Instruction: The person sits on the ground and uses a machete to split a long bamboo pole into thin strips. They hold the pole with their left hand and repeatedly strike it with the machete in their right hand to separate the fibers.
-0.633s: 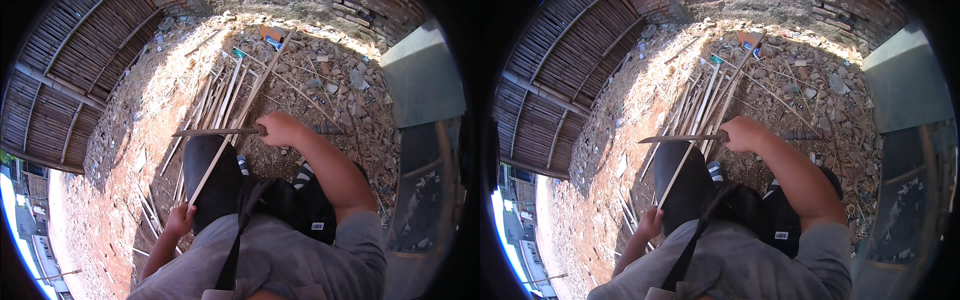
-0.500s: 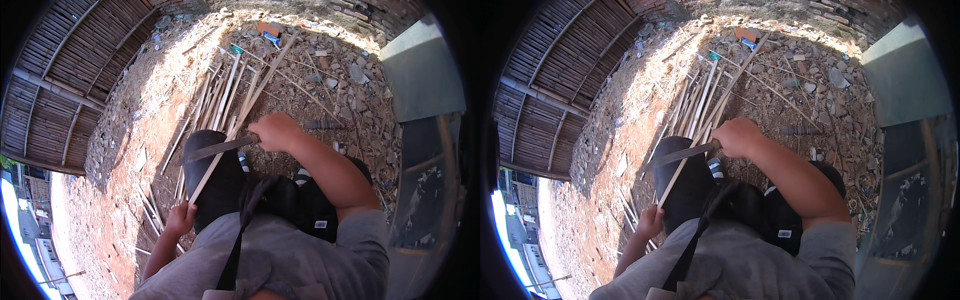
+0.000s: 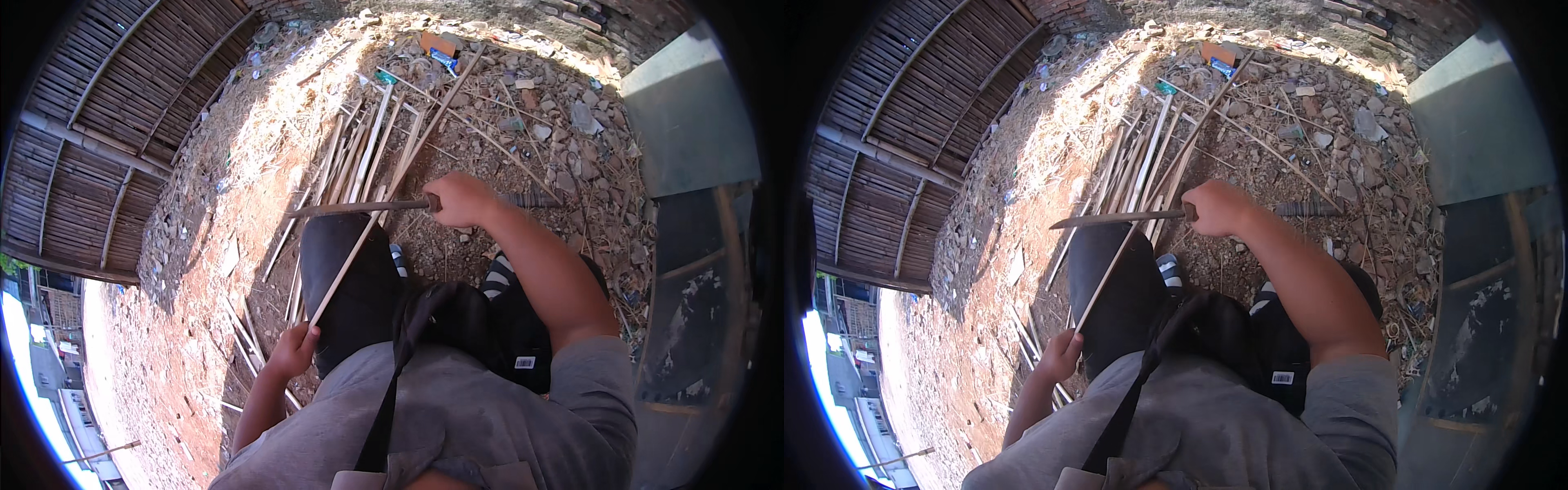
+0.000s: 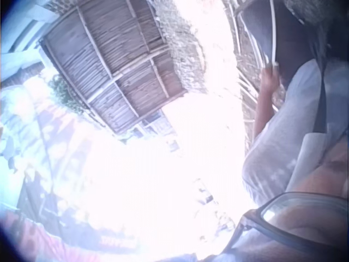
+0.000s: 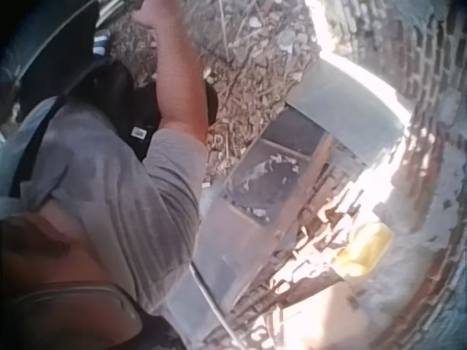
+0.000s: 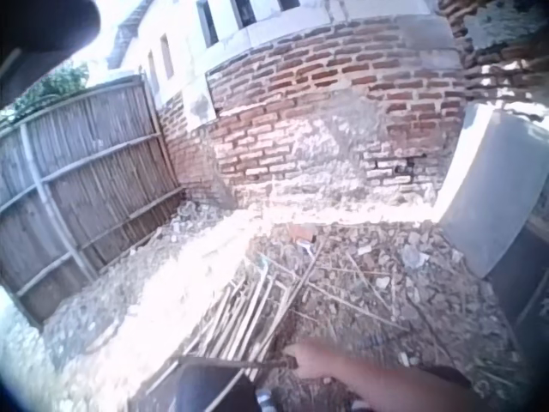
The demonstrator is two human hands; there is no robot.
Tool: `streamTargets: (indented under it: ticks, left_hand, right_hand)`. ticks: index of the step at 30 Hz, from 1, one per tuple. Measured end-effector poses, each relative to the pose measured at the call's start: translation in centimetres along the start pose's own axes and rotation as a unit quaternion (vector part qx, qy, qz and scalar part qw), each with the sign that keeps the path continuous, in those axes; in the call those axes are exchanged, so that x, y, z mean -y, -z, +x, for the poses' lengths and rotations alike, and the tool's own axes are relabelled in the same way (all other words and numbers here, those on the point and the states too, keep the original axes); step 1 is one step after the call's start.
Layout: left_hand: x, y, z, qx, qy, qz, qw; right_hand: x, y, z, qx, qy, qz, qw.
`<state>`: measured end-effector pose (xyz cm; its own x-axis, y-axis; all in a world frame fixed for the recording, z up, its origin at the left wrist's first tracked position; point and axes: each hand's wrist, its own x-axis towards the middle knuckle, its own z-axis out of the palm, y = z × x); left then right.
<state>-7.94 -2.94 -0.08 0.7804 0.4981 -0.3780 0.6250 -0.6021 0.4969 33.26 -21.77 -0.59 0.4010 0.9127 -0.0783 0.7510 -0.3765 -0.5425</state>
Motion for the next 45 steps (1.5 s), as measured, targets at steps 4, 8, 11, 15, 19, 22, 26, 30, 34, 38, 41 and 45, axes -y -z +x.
streamTargets:
  ticks: [4,8,11,15,19,22,26,30,34,38,41,45]
  left_hand:
    - [-0.5,0.5,0.3,0.008,0.024,-0.012,1.0]
    - [0.3,-0.2,-0.3,-0.001,0.034,-0.01,0.999]
    - [-1.2,-0.3,0.6,-0.005,0.022,-0.003,1.0]
    - [0.8,-0.1,0.7,0.008,0.036,-0.008,0.999]
    - [1.4,-0.1,0.5,-0.008,-0.015,0.018,1.0]
    - [0.2,-0.3,1.2,0.002,0.016,-0.02,1.0]
    - [-0.1,0.7,1.5,0.018,0.009,0.013,1.0]
    - [0.5,0.4,0.6,0.003,-0.007,0.005,1.0]
    - [0.0,-0.1,1.2,0.002,0.002,-0.017,1.0]
    - [-0.2,0.3,1.4,-0.008,-0.011,0.004,1.0]
    - [0.2,0.7,1.1,0.0,-0.016,0.014,1.0]
    - [0.4,0.2,1.1,-0.014,-0.013,0.023,1.0]
  right_hand:
    - [-0.9,-0.7,0.5,-0.011,0.008,0.061,0.998]
    - [2.1,0.1,0.4,0.019,0.011,-0.043,0.999]
    - [-0.7,-0.7,0.9,-0.001,-0.012,0.028,1.0]
    - [-0.4,0.3,0.1,-0.007,-0.024,0.028,0.999]
    - [2.5,1.0,-0.2,0.017,0.002,-0.067,0.998]
    - [2.1,-0.1,0.0,0.008,-0.011,-0.071,0.997]
    - [-2.5,0.2,0.8,-0.043,-0.037,0.019,0.998]
    - [1.6,1.7,-0.2,-0.018,-0.022,-0.043,0.999]
    - [1.9,1.1,-0.7,0.022,-0.026,-0.105,0.994]
    - [-4.2,1.6,0.9,-0.061,-0.097,0.041,0.993]
    - [-3.7,3.2,0.8,-0.025,-0.093,0.016,0.995]
    - [-0.2,3.5,-1.0,-0.02,-0.033,-0.027,0.999]
